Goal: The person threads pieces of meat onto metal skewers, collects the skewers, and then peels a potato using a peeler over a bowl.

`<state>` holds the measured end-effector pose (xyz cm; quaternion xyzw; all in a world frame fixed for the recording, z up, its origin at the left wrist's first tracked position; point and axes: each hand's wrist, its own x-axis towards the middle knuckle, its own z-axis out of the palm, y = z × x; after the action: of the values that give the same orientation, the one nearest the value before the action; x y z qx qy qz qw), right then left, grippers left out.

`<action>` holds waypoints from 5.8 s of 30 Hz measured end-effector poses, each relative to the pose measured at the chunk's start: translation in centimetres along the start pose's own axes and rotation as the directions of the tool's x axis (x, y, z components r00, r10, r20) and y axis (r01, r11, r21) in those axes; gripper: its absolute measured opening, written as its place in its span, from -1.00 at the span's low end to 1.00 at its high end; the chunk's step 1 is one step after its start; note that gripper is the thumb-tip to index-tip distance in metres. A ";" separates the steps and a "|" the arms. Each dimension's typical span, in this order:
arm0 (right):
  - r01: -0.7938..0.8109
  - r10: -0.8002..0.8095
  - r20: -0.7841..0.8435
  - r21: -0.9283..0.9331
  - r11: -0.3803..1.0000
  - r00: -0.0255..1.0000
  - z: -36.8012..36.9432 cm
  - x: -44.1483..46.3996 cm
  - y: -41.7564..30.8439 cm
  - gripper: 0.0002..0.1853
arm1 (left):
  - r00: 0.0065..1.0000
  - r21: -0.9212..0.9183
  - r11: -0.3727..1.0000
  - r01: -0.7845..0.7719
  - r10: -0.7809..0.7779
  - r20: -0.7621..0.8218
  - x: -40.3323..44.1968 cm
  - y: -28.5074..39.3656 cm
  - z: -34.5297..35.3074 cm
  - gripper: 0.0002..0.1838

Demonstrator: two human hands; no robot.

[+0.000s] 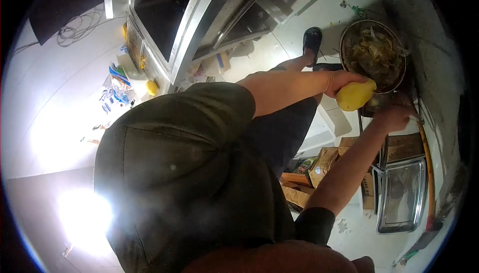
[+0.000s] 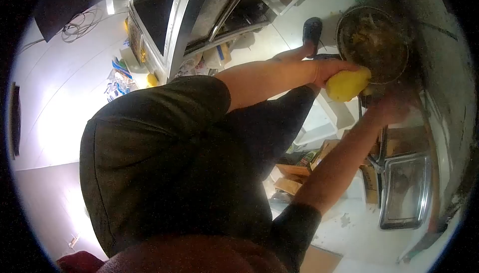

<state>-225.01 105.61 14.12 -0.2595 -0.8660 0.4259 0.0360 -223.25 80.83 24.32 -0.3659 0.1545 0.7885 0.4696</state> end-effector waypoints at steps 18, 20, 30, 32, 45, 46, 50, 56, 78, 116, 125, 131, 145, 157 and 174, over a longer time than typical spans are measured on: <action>0.016 -0.014 0.129 -0.020 1.000 0.992 0.2 0.0 2.7 -0.63 | 0.996 -0.095 0.996 -0.002 -0.006 -0.087 -0.5 0.4 -1.1 -0.54; -0.062 0.063 0.182 -0.014 0.998 0.981 -1.0 -1.8 -1.5 -0.63 | 0.998 -0.106 0.994 -0.012 0.006 -0.056 -0.1 0.4 -0.8 -0.55; 0.166 -0.074 0.301 -0.294 0.941 0.951 0.8 0.7 9.6 -0.32 | 0.999 -0.129 0.991 0.022 -0.016 0.045 0.7 0.1 -1.4 -0.50; 0.140 -0.116 0.175 -0.131 0.982 0.978 1.0 1.3 13.1 -0.42 | 0.996 -0.173 0.985 0.006 0.010 0.093 0.7 0.7 -2.2 -0.49; -0.674 0.786 0.243 0.685 0.275 0.568 -1.5 -3.1 -8.8 -0.61 | 0.995 -0.141 0.989 -0.035 0.021 -0.103 0.0 1.9 0.0 -0.56; -0.654 0.721 0.308 0.711 0.260 0.621 -2.0 -3.4 -8.4 -0.57 | 0.993 -0.118 0.993 -0.028 0.014 -0.119 -0.2 2.3 0.0 -0.56; -0.652 0.703 0.315 0.708 0.273 0.637 -2.7 -5.1 -16.4 -0.60 | 0.995 -0.115 0.993 -0.022 0.010 -0.100 0.8 1.7 -0.7 -0.55; -0.227 0.212 0.088 0.230 0.946 0.973 -0.8 -4.9 -10.1 -0.60 | 0.998 -0.048 0.997 -0.057 0.057 -0.003 0.3 0.6 0.2 -0.53; -0.737 0.762 0.231 0.524 0.426 0.605 -2.5 -2.7 -16.6 -0.57 | 0.999 -0.113 0.994 0.000 -0.005 -0.046 -0.7 0.8 -0.7 -0.61; -0.145 0.229 0.096 -0.527 0.837 0.969 -1.0 -0.6 -5.6 -0.60 | 0.998 -0.174 0.983 0.051 -0.055 -0.019 -0.3 0.9 -1.0 -0.58; -0.092 0.088 0.031 0.117 0.989 0.996 0.5 -1.1 -3.1 -0.55 | 0.998 -0.105 0.994 0.029 -0.035 -0.061 -1.1 1.4 0.5 -0.58; -0.577 0.604 0.120 0.486 0.656 0.788 -1.8 -2.6 -12.1 -0.55 | 1.000 -0.169 0.985 0.018 -0.018 0.002 0.4 1.0 -1.3 -0.57; -0.475 0.477 0.059 0.262 0.840 0.877 -1.8 -1.5 -10.2 -0.48 | 0.997 -0.067 0.996 0.062 -0.060 0.044 -0.3 1.2 0.2 -0.44; -0.423 0.421 0.107 0.438 0.793 0.901 -1.4 -4.9 -11.5 -0.58 | 0.998 -0.069 0.998 -0.012 0.008 -0.060 0.5 0.6 -0.3 -0.48; 0.184 -0.068 0.367 -0.292 0.939 0.928 0.3 -0.7 0.6 -0.56 | 0.991 -0.108 0.986 0.127 -0.123 0.046 0.2 0.7 -0.7 -0.58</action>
<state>-224.24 105.39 13.58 -0.1245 -0.9311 0.3155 -0.1344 -223.57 80.16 23.66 -0.3848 0.0779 0.7720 0.5000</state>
